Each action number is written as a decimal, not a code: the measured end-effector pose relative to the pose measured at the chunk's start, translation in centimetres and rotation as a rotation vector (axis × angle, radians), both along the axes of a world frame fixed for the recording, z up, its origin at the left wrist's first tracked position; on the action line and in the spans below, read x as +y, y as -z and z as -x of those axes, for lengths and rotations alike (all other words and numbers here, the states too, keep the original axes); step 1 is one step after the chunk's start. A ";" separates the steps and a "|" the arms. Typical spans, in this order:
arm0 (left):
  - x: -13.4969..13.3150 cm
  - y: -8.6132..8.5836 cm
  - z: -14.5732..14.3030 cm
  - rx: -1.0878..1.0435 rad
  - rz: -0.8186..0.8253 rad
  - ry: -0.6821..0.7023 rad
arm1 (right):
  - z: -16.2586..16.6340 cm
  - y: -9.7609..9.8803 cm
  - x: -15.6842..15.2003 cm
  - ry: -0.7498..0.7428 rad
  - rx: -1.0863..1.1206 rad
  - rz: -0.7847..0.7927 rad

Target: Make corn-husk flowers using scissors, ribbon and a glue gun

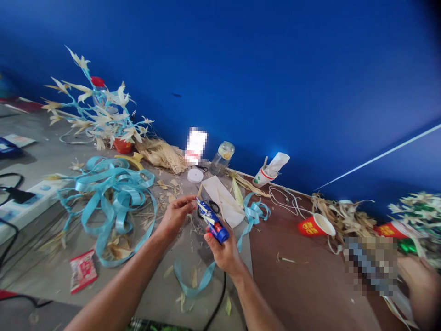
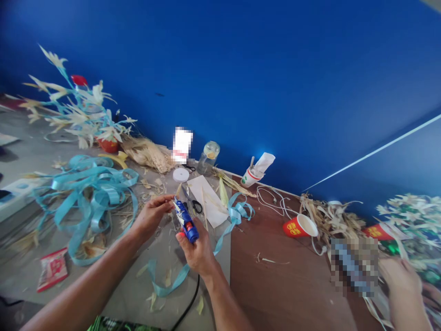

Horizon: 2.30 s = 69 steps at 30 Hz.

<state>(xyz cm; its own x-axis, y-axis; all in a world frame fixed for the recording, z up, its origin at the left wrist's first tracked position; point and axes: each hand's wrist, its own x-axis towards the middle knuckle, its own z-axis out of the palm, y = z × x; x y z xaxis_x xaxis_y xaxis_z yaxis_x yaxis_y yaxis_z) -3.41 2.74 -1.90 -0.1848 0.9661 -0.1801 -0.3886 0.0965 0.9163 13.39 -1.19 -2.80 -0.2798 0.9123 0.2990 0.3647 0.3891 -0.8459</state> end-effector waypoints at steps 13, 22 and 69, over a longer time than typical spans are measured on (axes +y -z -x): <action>0.2 0.7 0.2 0.050 -0.022 -0.025 | -0.1 0.1 0.2 0.003 0.007 0.014; 0.2 0.9 0.4 -0.071 0.002 -0.007 | -0.4 -0.5 0.0 -0.009 0.008 0.021; -0.6 -1.0 0.1 -0.114 -0.323 0.124 | -3.1 -0.6 2.8 0.443 -0.905 0.029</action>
<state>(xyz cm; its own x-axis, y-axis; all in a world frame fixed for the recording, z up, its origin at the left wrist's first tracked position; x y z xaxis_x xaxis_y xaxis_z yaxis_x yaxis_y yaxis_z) -3.56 2.18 -0.89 -0.0591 0.9903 0.1258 -0.4935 -0.1385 0.8586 16.45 1.60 -2.19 -0.0244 0.9926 0.1186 0.9813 0.0464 -0.1866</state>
